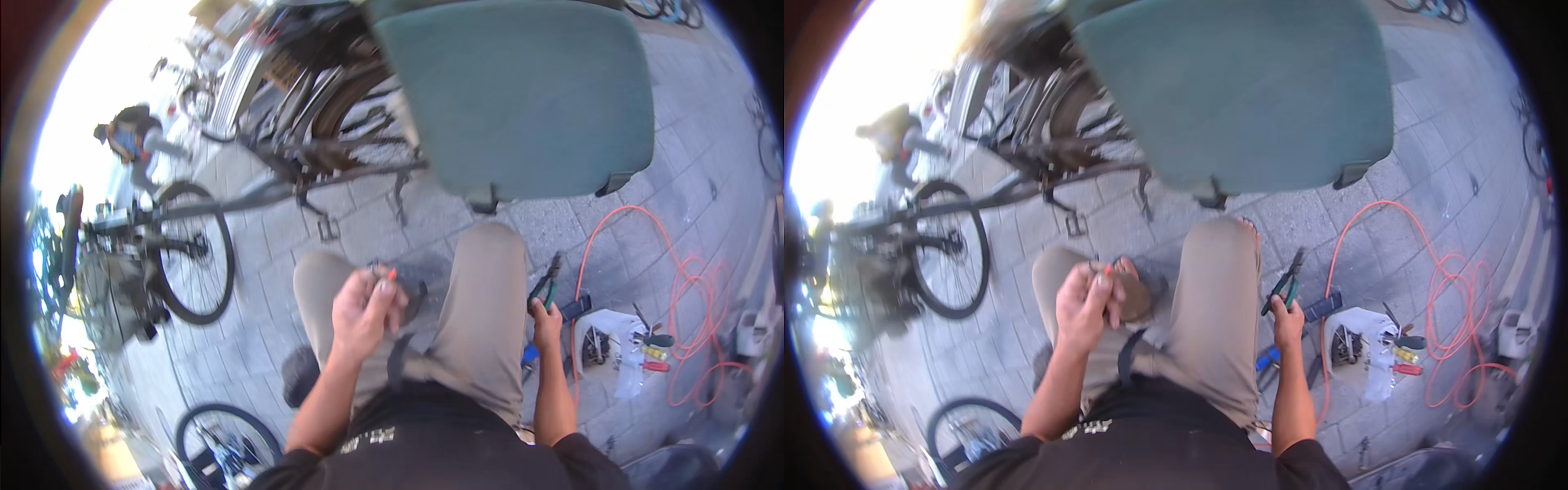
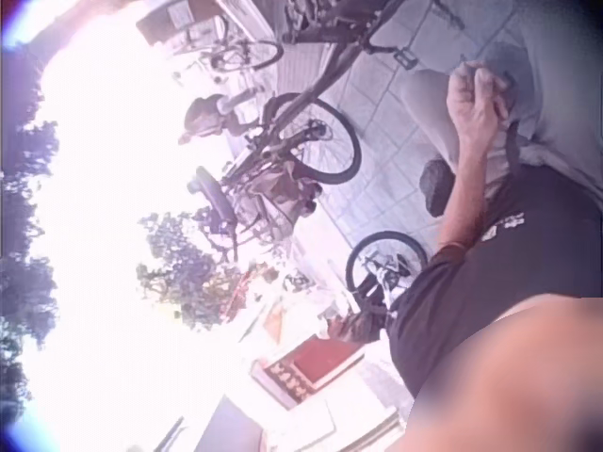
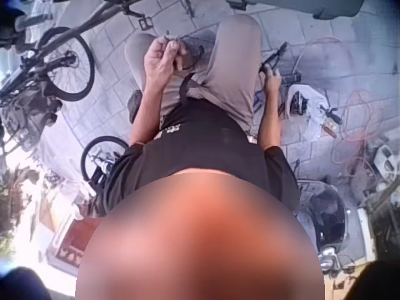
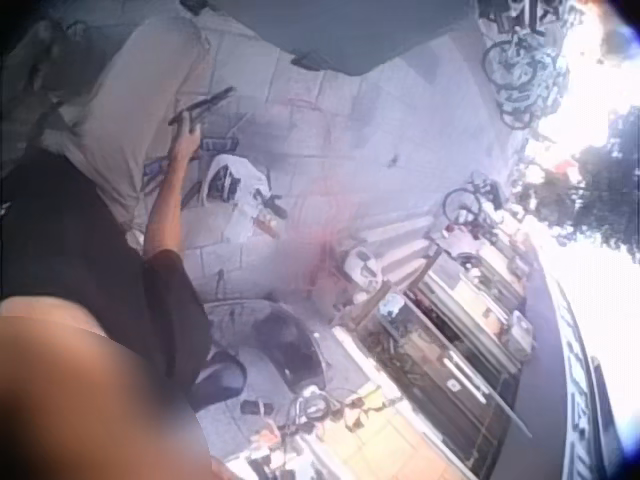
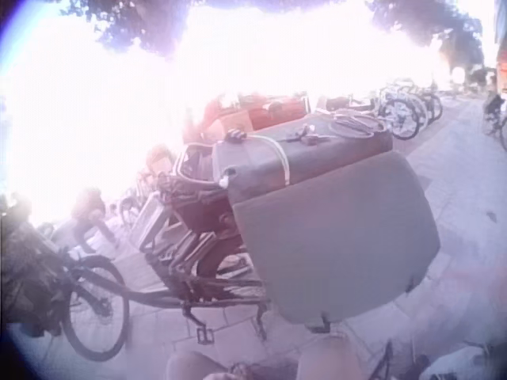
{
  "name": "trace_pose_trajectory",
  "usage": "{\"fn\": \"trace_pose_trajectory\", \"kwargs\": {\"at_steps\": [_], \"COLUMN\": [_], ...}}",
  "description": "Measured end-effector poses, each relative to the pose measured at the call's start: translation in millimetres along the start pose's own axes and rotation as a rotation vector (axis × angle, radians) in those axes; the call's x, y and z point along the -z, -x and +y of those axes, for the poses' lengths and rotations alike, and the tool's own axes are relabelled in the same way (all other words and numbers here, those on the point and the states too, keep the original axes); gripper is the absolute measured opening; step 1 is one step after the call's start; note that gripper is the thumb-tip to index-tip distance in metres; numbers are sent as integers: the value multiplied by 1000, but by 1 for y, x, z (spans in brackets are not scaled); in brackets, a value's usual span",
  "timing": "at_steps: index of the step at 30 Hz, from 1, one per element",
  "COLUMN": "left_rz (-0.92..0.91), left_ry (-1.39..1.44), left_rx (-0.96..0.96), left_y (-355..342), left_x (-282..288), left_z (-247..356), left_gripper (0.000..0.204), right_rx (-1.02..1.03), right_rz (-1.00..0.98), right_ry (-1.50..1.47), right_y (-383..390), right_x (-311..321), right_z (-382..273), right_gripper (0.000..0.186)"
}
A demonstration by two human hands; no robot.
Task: The person works on the electrical wiring of a bicycle, using pliers to strip and connect wires near the rear rack and battery pack. The person handles connectors and wires, adjusts connections, and uses tools to prepare and secure the electrical components.
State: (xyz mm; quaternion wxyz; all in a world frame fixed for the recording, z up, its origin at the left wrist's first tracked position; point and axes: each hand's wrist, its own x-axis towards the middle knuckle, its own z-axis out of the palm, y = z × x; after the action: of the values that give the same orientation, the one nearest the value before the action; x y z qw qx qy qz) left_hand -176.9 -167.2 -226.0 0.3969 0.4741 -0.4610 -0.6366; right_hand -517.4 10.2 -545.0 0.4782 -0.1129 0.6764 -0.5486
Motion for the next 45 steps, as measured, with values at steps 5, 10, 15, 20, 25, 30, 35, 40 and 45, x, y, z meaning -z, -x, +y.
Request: {"fn": "trace_pose_trajectory", "kwargs": {"at_steps": [5, 10, 15, 20, 25, 30, 35, 40, 45], "left_rz": [-64, -88, -55, -11, -45, -68, -49, 13, 38], "left_ry": [106, 218, 210, 354, 467, 547, 567, 559, 496], "left_rx": [-68, -69, -161, -99, -62, -35, 3, 48, 31], "left_y": [37, 66, 90, 107, 109, 105, 101, 97, 93], "left_x": [22, 41, 62, 79, 93, 94, 94, 88, 81], "left_z": [7, 2, -6, -3, -8, -11, -11, -7, -12], "left_gripper": [22, 26, 27, 27, 27, 27, 24, 24, 22], "right_rx": [399, 660, 1029, 1390, 1448, 1489, 1567, 1589, 1486], "right_rz": [-129, -302, -452, -653, -793, -832, -800, -803, -799], "right_ry": [-120, 210, 663, 986, 1069, 1114, 1098, 1147, 1088], "right_y": [116, 175, 207, 206, 204, 200, 192, 181, 181], "right_x": [-6, -71, -153, -213, -239, -257, -265, -265, -265], "right_z": [-125, -233, -260, -267, -271, -273, -270, -271, -255], "right_gripper": [18, 16, 36, 47, 55, 60, 56, 51, 46]}}
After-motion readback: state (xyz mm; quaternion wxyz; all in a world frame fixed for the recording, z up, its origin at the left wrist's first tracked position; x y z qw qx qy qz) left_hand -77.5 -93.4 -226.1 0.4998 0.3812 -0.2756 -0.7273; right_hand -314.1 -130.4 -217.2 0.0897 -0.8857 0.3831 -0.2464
